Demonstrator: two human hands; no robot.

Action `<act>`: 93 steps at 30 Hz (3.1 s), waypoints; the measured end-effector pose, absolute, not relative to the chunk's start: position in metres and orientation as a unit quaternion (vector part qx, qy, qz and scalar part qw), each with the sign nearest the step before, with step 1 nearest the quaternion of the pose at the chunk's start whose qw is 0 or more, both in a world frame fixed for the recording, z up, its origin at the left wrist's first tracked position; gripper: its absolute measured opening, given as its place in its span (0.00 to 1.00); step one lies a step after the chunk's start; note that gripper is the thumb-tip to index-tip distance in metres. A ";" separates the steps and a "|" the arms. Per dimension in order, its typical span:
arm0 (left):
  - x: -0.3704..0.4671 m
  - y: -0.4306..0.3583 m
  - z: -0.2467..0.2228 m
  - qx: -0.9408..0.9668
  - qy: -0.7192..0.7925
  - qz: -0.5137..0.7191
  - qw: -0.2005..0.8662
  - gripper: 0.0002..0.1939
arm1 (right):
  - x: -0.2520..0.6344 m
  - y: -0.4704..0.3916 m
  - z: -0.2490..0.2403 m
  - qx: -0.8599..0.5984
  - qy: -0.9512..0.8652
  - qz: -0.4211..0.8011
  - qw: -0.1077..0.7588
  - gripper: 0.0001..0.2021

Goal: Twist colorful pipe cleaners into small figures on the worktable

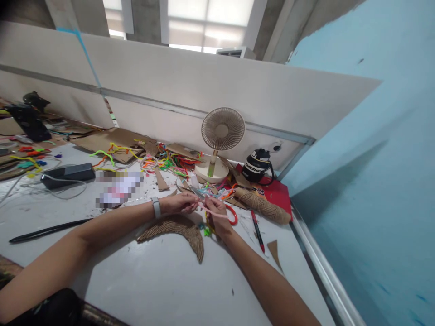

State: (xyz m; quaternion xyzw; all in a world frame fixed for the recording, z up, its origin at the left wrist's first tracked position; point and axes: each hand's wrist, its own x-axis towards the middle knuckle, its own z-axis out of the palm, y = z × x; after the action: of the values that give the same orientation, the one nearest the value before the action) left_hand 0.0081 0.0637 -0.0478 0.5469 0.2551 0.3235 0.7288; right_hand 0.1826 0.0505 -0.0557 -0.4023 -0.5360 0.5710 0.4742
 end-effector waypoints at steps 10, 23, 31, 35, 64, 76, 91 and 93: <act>0.010 0.057 -0.054 0.611 0.237 0.337 0.676 0.19 | 0.183 0.056 -0.059 -0.408 -0.486 0.571 0.520 0.18; 0.017 0.058 -0.062 0.474 0.219 0.455 0.721 0.17 | 0.179 0.051 -0.054 -0.403 -0.500 0.549 0.534 0.18; 0.018 0.058 -0.057 0.374 0.219 0.496 0.752 0.16 | 0.179 0.042 -0.047 -0.383 -0.524 0.571 0.504 0.13; 0.019 0.059 -0.058 0.377 0.237 0.495 0.746 0.17 | 0.178 0.042 -0.050 -0.351 -0.577 0.574 0.463 0.12; 0.018 0.063 -0.065 0.442 0.283 0.507 0.684 0.17 | 0.179 0.043 -0.051 -0.382 -0.633 0.470 0.482 0.13; -0.004 0.071 -0.050 0.623 0.280 0.345 0.644 0.17 | 0.194 0.046 -0.045 -0.354 -0.687 0.555 0.308 0.12; 0.021 0.054 -0.048 0.577 0.312 0.453 0.604 0.22 | 0.190 0.053 -0.050 -0.354 -0.566 0.625 0.404 0.13; 0.022 0.051 -0.047 0.582 0.311 0.470 0.585 0.22 | 0.187 0.051 -0.050 -0.359 -0.565 0.617 0.414 0.14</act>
State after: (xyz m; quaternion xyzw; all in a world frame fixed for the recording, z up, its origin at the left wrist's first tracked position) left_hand 0.0224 0.0512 -0.0472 0.5823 0.3115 0.4703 0.5855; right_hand 0.1872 0.0509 -0.0498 -0.3587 -0.5650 0.6172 0.4138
